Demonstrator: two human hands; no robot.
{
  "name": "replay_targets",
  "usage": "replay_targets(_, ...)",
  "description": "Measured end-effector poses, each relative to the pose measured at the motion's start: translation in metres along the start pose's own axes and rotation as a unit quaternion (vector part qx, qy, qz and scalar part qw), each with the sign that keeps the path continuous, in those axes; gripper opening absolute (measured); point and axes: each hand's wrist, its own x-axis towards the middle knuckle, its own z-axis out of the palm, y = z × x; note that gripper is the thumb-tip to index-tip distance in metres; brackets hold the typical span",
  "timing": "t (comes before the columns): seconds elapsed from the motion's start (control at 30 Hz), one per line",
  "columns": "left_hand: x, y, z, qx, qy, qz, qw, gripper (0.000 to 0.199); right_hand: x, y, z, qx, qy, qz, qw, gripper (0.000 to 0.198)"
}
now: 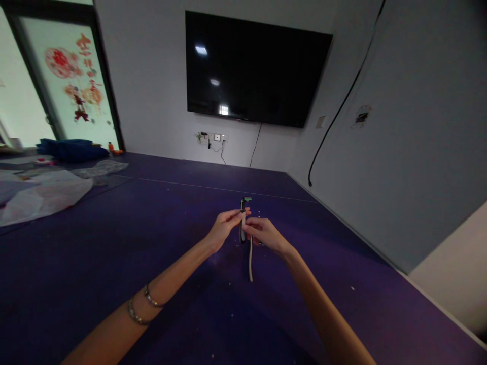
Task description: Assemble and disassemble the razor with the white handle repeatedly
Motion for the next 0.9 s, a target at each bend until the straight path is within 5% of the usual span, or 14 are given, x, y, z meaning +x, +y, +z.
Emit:
replay_targets(0.2,0.014,-0.009,-0.021,0.023,0.127,-0.053,0.990,0.035,0.005,0.020,0.005,-0.039,0.118,0.096,0.988,0.029)
replay_targets(0.37,0.026,-0.012,-0.049,0.038,0.211,-0.084,0.973,0.029,0.007,0.050,0.010,-0.167,0.117,0.217,0.955,0.030)
replay_targets(0.9,0.033,-0.014,-0.063,0.054,0.212,-0.107,0.970,0.029,0.022,0.082,0.021,-0.312,0.025,0.275,0.909,0.026)
